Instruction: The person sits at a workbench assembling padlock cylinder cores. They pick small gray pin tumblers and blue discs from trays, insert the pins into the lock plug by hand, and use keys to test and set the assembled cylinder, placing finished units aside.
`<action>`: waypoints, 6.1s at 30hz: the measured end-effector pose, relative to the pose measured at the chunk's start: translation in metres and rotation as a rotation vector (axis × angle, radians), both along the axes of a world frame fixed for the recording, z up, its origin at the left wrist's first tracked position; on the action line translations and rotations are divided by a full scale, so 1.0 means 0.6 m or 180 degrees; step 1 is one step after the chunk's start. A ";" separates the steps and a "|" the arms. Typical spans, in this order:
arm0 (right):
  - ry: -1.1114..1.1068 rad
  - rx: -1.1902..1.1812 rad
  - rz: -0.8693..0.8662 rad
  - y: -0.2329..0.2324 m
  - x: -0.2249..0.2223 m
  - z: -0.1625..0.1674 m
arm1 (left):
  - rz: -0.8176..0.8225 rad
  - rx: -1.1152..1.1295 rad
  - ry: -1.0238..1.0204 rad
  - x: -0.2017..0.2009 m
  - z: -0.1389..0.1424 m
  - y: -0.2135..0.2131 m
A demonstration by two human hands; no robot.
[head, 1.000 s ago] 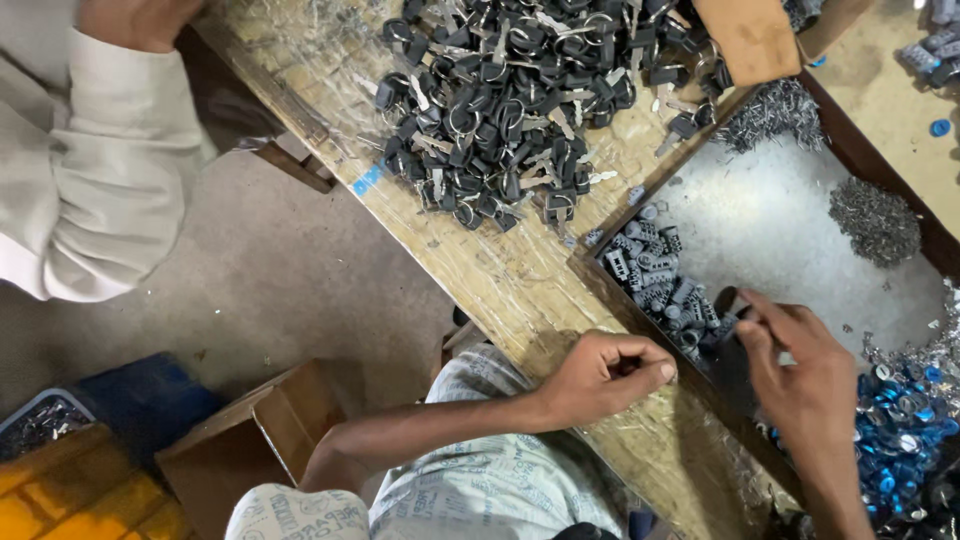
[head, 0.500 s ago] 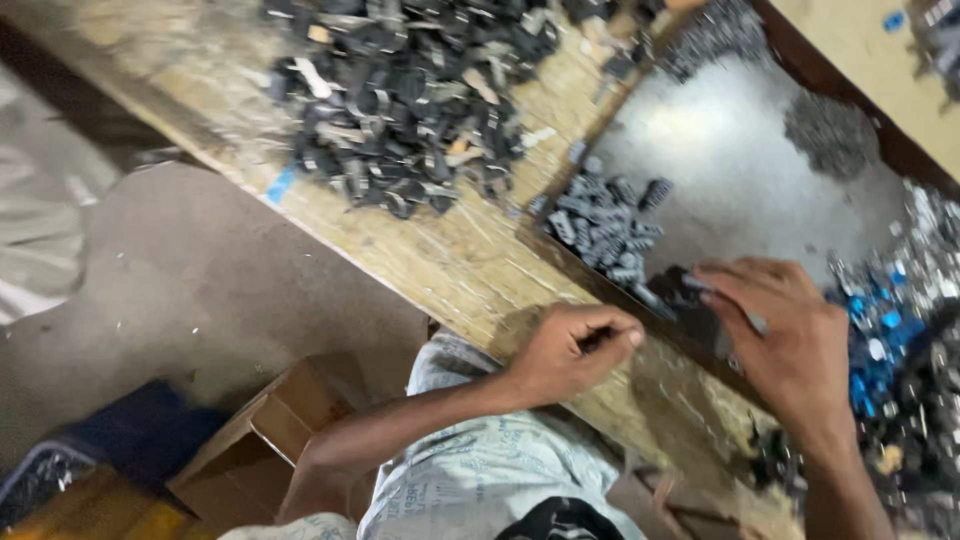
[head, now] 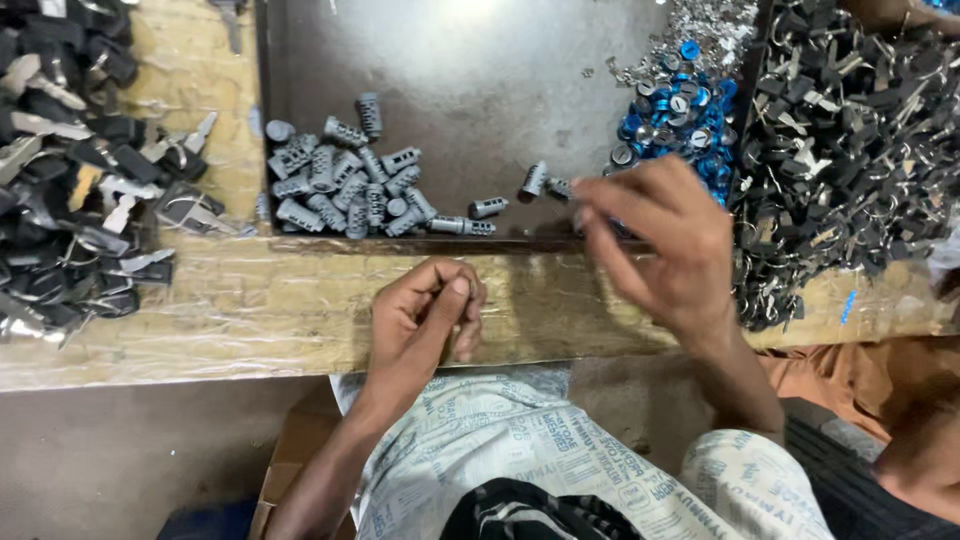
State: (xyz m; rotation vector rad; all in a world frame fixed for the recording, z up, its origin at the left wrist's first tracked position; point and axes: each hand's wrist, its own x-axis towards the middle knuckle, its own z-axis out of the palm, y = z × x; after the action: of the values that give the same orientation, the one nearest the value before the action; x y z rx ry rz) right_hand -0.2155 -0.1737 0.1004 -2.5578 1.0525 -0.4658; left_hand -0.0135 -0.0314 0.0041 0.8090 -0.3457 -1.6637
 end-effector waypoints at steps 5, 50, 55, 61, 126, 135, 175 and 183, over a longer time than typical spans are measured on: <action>-0.1221 0.1410 -0.0109 0.094 0.021 -0.035 | -0.0145 0.0069 0.1356 -0.040 0.016 0.005; -0.1186 -0.0390 -0.0405 0.168 0.029 -0.118 | 0.1700 -0.1440 -0.3649 -0.059 0.056 0.001; -0.0713 -0.0894 0.0321 0.131 0.014 -0.117 | 0.0702 -0.0949 -0.1529 -0.029 0.011 -0.035; 0.1206 -0.1410 -0.0590 -0.005 -0.050 -0.087 | 0.0699 -0.0714 -0.1705 -0.017 -0.018 -0.037; 0.0347 -0.0497 -0.0107 -0.005 0.015 -0.062 | 0.1003 -0.0654 -0.1779 -0.017 -0.019 -0.048; 0.0264 -0.0555 -0.0139 0.006 -0.008 -0.059 | 0.1225 -0.0729 -0.2081 -0.018 -0.022 -0.049; 0.0340 -0.0545 -0.0063 0.011 0.007 -0.050 | 0.1036 -0.0677 -0.1893 -0.020 -0.029 -0.049; 0.0395 -0.0552 -0.0053 0.007 0.006 -0.052 | 0.0999 -0.0658 -0.1854 -0.021 -0.032 -0.048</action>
State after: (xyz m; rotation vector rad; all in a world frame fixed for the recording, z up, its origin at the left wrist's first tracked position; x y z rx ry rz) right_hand -0.2120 -0.1693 0.0691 -2.7637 1.1212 -0.4241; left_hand -0.0261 -0.0600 -0.0149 1.1189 -0.7401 -1.0584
